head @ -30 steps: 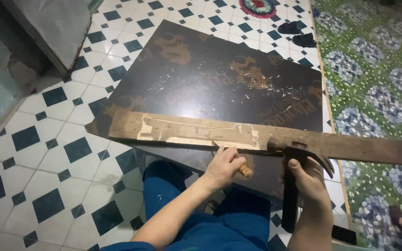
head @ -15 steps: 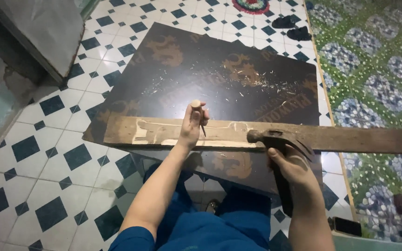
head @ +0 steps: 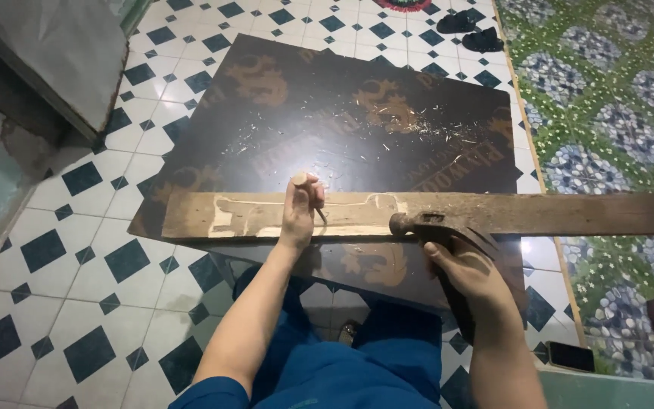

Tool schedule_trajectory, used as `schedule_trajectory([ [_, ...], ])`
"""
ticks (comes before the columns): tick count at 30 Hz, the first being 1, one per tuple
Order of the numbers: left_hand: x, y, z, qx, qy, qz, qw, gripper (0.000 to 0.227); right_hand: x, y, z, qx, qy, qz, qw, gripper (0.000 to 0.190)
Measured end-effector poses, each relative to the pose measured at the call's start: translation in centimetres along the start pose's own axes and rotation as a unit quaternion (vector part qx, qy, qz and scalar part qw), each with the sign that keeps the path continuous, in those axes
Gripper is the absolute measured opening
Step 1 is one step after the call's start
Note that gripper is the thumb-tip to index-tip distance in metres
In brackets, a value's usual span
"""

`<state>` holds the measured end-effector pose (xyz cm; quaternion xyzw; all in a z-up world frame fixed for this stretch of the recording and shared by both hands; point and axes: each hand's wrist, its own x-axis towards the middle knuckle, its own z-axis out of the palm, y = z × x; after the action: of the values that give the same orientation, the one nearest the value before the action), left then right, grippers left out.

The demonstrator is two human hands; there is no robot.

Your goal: Using a hammer and a small wooden punch to carve or mark a wooden board on a low work surface.

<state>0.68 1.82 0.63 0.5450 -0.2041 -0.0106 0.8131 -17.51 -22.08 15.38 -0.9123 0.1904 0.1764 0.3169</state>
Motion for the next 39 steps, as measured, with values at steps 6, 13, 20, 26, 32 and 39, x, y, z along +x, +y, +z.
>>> schedule_trajectory([
  [6, -0.1, -0.1, 0.3, 0.011, 0.005, 0.016, 1.0, 0.053, 1.0, 1.8, 0.8, 0.051, -0.003, -0.076, 0.996, 0.079],
  [13, -0.2, 0.5, 0.6, 0.026, 0.007, 0.011, 1.0, 0.054, 1.2, 1.6, 0.2, 0.035, -0.022, -0.069, 0.997, 0.074],
  [20, 0.0, 0.1, 0.6, 0.04, 0.005, 0.001, 0.999, 0.053, 1.7, 1.3, 0.5, 0.03, -0.029, -0.033, 0.999, 0.077],
  [26, -0.1, 0.6, 1.0, 0.028, 0.013, 0.001, 1.0, 0.053, 2.0, 1.3, 0.9, 0.054, -0.009, -0.062, 0.997, 0.072],
  [32, -0.2, 0.9, 1.3, 0.03, 0.011, 0.007, 0.999, 0.051, 1.1, 0.1, 0.0, 0.016, -0.019, -0.063, 0.998, 0.079],
  [39, -0.4, -0.4, 1.0, 0.024, -0.011, 0.027, 0.999, 0.047, 1.7, 0.7, 0.5, 0.042, 0.002, -0.131, 0.99, 0.07],
])
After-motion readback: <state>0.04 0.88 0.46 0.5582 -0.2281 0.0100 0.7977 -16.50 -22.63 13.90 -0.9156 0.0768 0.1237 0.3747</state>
